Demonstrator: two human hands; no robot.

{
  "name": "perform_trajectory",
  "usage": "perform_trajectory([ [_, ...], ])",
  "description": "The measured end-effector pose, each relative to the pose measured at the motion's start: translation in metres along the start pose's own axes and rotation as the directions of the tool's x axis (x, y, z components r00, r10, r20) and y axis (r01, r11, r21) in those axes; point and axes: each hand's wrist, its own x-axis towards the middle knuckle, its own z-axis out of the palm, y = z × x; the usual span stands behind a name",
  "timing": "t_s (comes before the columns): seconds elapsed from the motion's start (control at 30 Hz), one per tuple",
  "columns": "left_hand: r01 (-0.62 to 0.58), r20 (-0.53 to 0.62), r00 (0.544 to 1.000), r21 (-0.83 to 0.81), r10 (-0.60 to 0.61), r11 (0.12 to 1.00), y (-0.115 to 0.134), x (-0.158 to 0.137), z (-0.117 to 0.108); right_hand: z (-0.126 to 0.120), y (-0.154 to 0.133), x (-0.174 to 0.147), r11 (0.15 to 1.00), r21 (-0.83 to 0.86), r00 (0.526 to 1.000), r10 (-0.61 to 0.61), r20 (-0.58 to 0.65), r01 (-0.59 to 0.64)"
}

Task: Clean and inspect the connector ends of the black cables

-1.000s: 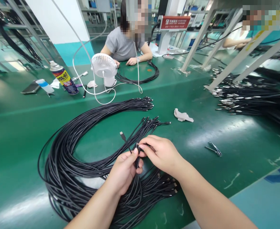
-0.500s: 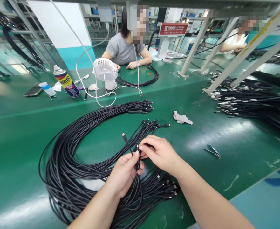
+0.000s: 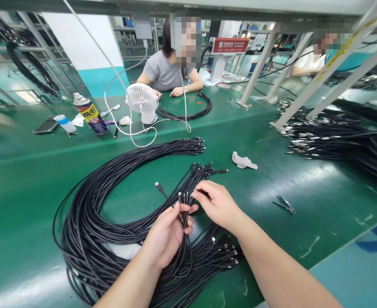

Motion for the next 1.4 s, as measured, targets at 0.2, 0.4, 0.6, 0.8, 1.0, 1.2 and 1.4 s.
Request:
perform_trajectory([
  [0.2, -0.075, 0.009, 0.997, 0.017, 0.075, 0.997, 0.0, 0.002, -0.002, -0.003, -0.01, -0.001, 0.992, 0.088, 0.992, 0.096, -0.081, -0.089],
  [0.4, -0.098, 0.009, 0.995, -0.08, 0.099, 0.992, 0.012, 0.001, -0.003, -0.009, -0.032, -0.017, 0.993, -0.098, 0.937, 0.092, 0.338, -0.062],
  [0.6, -0.122, -0.014, 0.992, -0.173, 0.122, 0.977, 0.019, 0.001, -0.001, 0.003, -0.051, -0.029, 0.972, -0.231, 0.894, 0.132, 0.429, -0.033],
  [0.8, -0.172, -0.045, 0.985, -0.189, 0.167, 0.967, 0.016, 0.005, 0.001, 0.01, -0.055, -0.053, 0.942, -0.321, 0.882, 0.232, 0.409, -0.1],
  [1.0, -0.177, -0.024, 0.984, -0.153, 0.175, 0.972, 0.013, 0.006, 0.001, 0.017, -0.046, -0.075, 0.927, -0.357, 0.911, 0.245, 0.333, -0.118],
  [1.2, -0.153, 0.033, 0.987, -0.121, 0.158, 0.981, 0.01, 0.003, 0.002, 0.023, -0.044, -0.066, 0.935, -0.32, 0.939, 0.24, 0.247, -0.155],
  [1.4, -0.08, 0.063, 0.994, -0.116, 0.088, 0.99, 0.01, 0.001, -0.002, 0.026, -0.041, -0.063, 0.959, -0.23, 0.971, 0.2, 0.129, -0.167],
])
